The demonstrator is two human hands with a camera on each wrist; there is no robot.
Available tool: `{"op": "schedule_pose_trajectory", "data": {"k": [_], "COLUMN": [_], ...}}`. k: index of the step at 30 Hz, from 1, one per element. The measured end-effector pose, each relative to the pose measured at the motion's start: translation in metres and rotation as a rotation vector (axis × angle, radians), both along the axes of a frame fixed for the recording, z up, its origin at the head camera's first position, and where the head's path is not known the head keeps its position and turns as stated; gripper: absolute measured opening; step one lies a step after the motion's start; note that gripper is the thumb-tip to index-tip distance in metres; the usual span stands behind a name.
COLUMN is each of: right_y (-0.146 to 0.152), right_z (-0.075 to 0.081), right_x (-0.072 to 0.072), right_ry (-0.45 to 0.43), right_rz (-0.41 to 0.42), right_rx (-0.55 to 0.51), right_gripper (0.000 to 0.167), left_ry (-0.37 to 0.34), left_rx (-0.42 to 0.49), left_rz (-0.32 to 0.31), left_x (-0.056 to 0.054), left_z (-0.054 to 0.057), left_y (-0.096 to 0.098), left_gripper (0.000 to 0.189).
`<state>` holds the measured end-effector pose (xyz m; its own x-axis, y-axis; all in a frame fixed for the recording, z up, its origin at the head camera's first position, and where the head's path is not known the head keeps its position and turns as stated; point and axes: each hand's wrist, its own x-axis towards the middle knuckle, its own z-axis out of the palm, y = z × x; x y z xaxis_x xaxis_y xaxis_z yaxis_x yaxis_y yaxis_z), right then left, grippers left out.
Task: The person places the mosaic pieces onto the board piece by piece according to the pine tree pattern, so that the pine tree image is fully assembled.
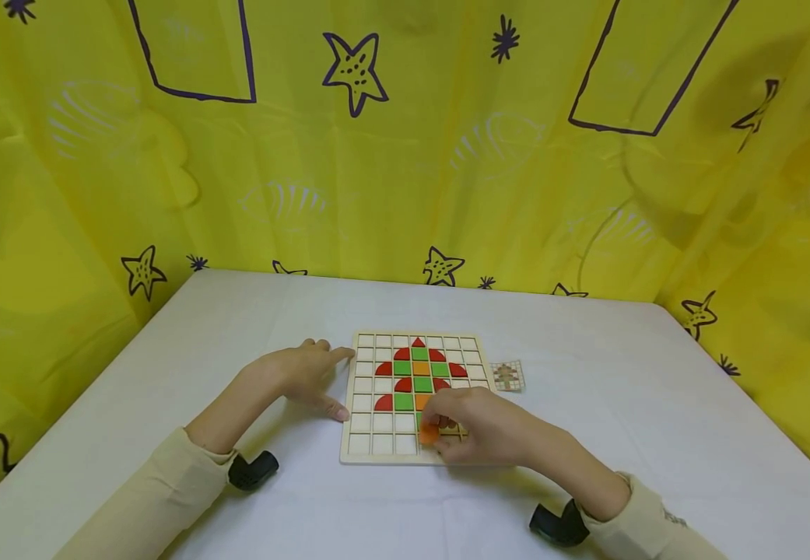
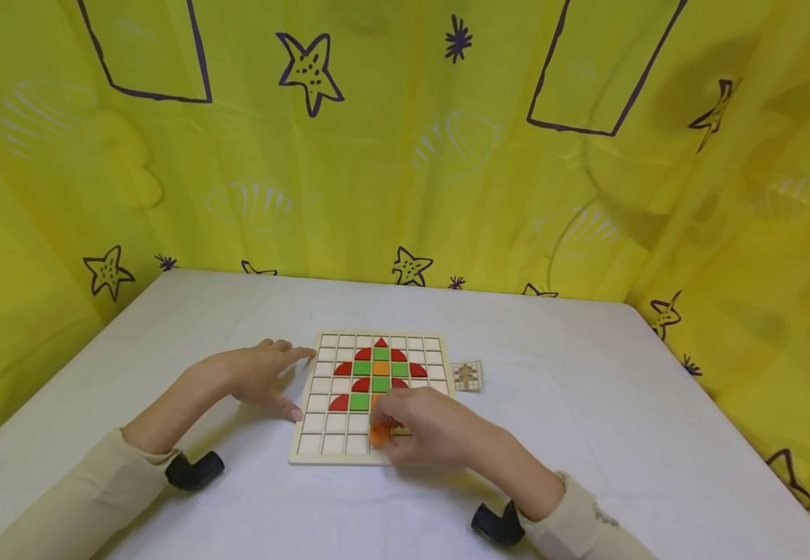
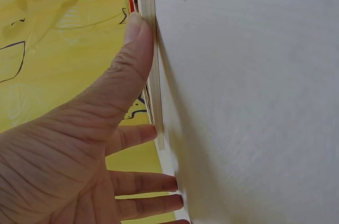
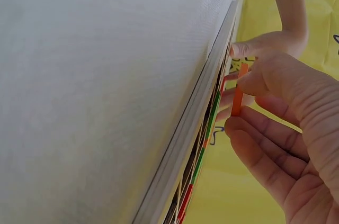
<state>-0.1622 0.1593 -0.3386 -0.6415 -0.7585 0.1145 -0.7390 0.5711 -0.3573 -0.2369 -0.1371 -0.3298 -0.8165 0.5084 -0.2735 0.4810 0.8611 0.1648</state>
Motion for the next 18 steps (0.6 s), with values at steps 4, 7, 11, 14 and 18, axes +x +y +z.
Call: {"op": "schedule_pose_trajectory", "data": {"k": [4, 7, 11, 14, 18], "right_y": [-0.0003, -0.0002, 0.0002, 0.0005, 0.001], "right_z": [-0.0008, -0.0023, -0.0037, -0.0038, -0.0048], "right_x": [0.0009, 0.0006, 0.0005, 0.0007, 0.0006], "right_ry": [-0.011, -0.008, -0.02, -0.034, -0.022], "right_rz": [0.008, 0.026, 0.031, 0.022, 0.029], "right_rx": [0.024, 0.022, 0.02, 0.022, 0.009], "right_gripper": [0.019, 0.02, 0.02, 0.019, 0.02], "left_ry": [0.006, 0.002, -0.006, -0.009, -0.005], "left_rx": [0.001, 0.003, 0.003, 0.001, 0.002], "left_rz": [-0.009, -0.009, 0.0, 0.01, 0.011], "left_x": [-0.0001, 0.0004, 0.0008, 0.0005, -0.0004], "left_z": [-0.0004, -0.0011, -0.0018, -0.0019, -0.0015], "left_y": [-0.0002, -0.0006, -0.0008, -0.0007, -0.0007], "left_gripper": [0.103, 0.103, 0.103, 0.103, 0.103]}}
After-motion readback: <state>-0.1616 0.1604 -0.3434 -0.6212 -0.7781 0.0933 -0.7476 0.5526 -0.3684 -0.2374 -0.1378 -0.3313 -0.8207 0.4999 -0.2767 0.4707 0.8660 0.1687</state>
